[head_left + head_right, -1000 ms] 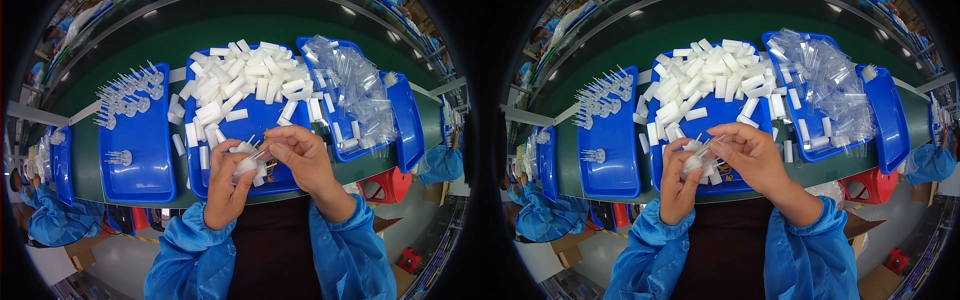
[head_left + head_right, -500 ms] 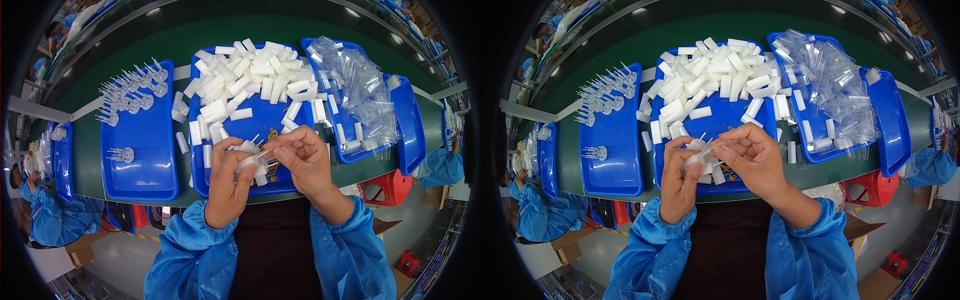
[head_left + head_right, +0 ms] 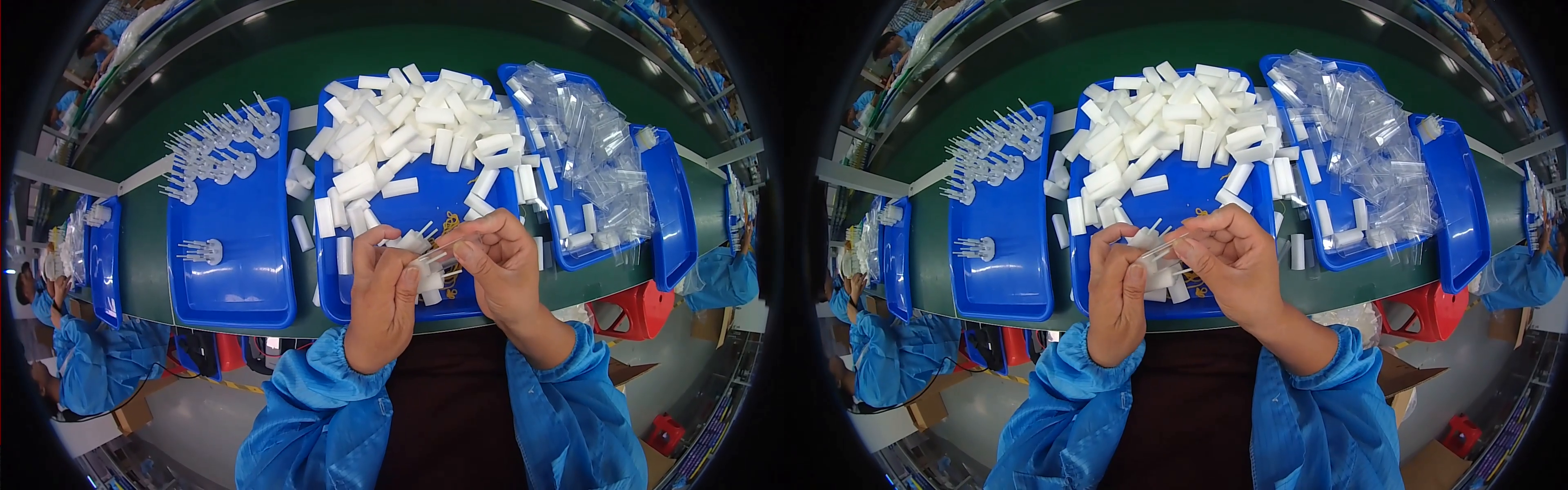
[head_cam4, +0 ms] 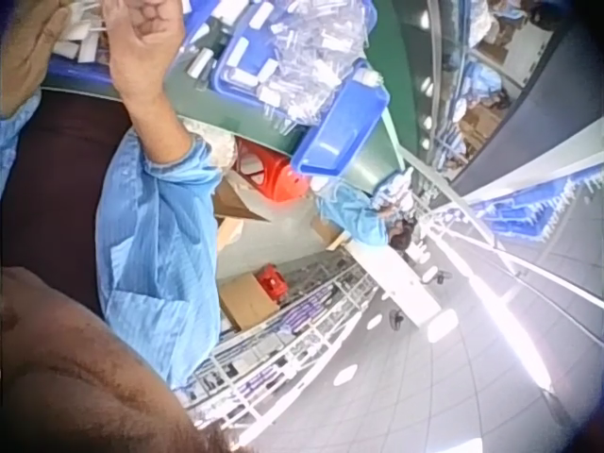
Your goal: The person assembles components by sliding foam pieces onto the prongs of a plastic base, fitting clear plastic covers over the foam pieces, and securing the gathered bundle with a rubber band.
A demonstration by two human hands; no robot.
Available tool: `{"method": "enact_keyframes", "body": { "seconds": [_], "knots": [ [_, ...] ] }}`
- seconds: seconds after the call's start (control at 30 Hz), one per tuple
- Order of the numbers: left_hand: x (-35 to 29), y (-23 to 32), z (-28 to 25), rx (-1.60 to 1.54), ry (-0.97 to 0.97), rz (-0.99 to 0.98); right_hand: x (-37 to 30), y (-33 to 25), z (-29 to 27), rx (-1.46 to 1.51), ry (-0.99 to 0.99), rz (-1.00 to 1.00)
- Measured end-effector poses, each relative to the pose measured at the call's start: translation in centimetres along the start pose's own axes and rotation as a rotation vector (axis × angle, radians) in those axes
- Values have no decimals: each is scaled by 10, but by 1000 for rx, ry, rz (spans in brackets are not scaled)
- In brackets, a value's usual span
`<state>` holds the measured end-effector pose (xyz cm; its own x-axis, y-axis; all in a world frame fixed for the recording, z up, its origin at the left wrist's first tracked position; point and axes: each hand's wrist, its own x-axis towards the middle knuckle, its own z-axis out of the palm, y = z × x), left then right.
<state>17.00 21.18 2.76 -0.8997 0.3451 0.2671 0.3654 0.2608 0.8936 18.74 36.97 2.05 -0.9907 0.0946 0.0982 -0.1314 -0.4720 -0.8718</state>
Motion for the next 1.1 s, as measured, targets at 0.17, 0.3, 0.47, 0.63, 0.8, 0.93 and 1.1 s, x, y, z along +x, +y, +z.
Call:
{"method": "enact_keyframes", "body": {
  "seconds": [0.17,0.3,0.47,0.63,0.8,0.93,1.1],
  "knots": [
    [0,-1,3,31,7,0,0,2,-1,-16,23,-5],
    [0,-2,2,37,-42,0,3,-1,-3,-88,33,13],
    [1,1,-2,53,-133,-10,9,-12,-5,-159,3,105],
    [2,-2,-5,52,-170,-2,15,-22,-6,-134,-26,210],
    [2,-3,-4,19,-144,-57,17,-32,-5,-504,-124,48],
    [2,-2,-3,24,-143,-44,20,-28,-7,-394,-77,151],
    [1,-3,-2,118,-167,30,21,-34,-4,-639,-125,57]
  ]
}}
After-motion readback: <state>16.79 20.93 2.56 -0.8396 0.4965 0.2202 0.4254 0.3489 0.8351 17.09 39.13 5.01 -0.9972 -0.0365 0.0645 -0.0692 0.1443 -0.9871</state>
